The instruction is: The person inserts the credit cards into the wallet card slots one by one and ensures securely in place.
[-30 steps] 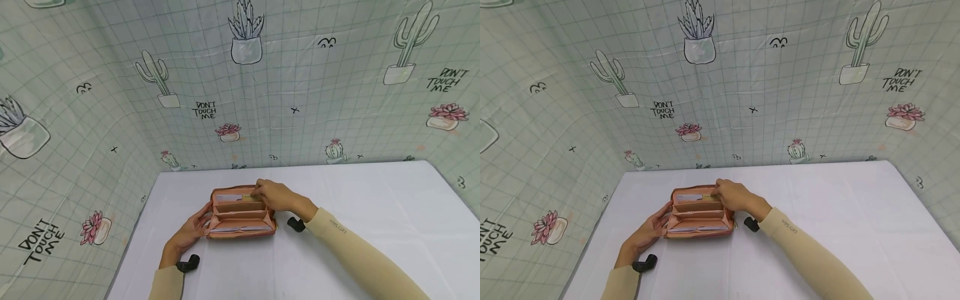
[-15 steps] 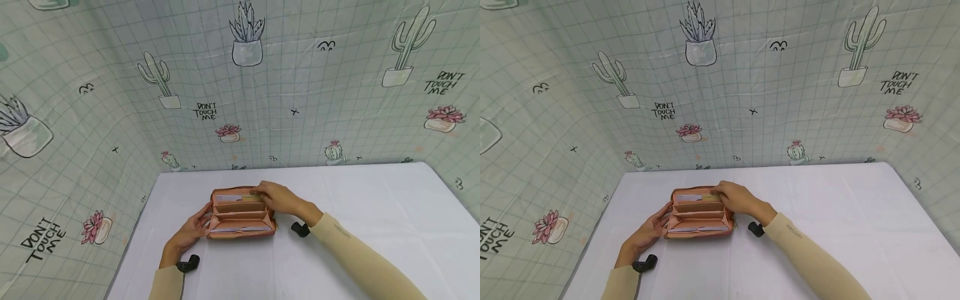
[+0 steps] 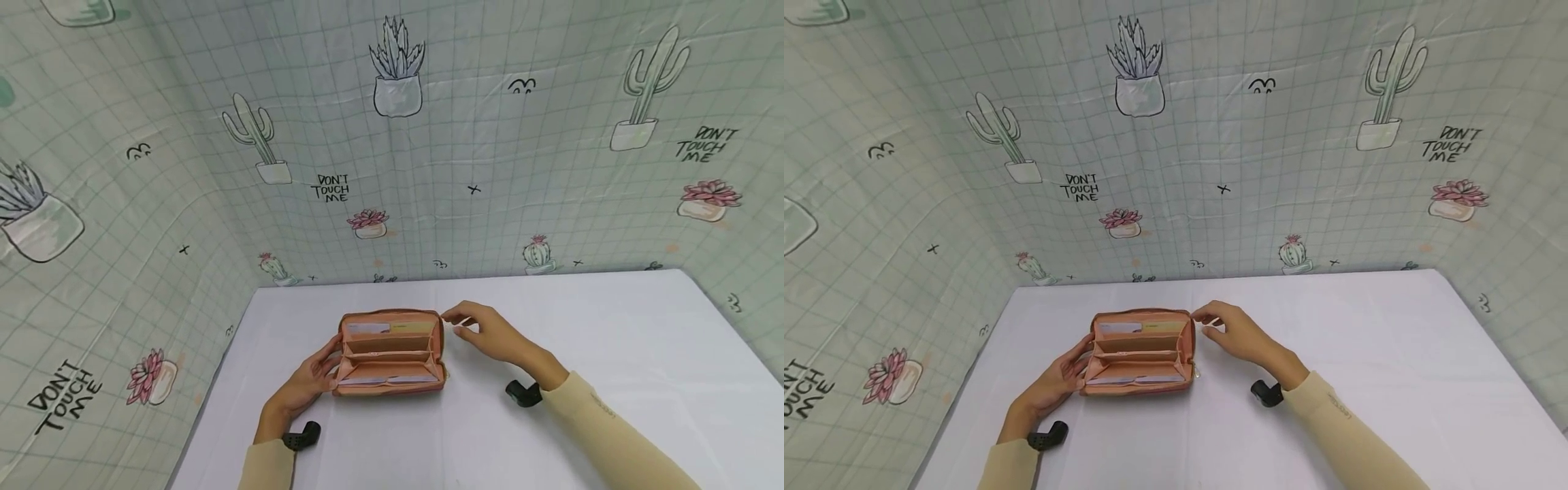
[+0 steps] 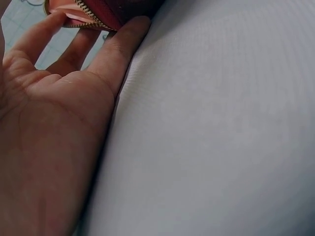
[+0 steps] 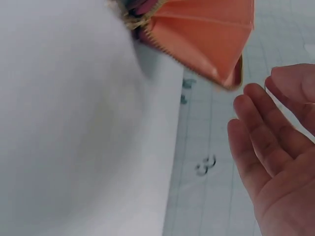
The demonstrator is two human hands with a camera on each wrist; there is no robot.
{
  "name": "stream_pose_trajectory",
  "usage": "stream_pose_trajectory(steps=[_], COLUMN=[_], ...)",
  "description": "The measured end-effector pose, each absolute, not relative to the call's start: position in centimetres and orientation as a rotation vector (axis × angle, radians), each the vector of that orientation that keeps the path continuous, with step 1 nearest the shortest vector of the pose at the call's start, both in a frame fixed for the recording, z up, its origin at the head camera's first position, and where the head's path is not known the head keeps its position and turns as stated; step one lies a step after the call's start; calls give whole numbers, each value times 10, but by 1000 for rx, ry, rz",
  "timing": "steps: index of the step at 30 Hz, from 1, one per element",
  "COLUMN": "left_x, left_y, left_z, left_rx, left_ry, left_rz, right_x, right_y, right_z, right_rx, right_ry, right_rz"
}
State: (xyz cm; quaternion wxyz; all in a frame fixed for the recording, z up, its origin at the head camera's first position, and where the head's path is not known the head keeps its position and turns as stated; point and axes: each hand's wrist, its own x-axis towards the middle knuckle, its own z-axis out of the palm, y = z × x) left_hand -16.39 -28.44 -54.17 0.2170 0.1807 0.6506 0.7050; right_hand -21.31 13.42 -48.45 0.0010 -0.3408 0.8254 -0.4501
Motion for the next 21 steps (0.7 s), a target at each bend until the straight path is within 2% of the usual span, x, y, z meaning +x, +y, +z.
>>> stream_pose_trajectory(steps=[8, 21], left_x=[-162, -159], left_y=[-284, -283], left_z=[-540, -537], left_rx=[477, 500], left_ry=[1769, 1781], left_rz=[1961, 1979], right_x=[-187, -162], right_y=[178, 250], right_z=[-498, -513], right_rx=[-923, -870], right_ry=[2678, 2794], right_rz=[-1442, -1508])
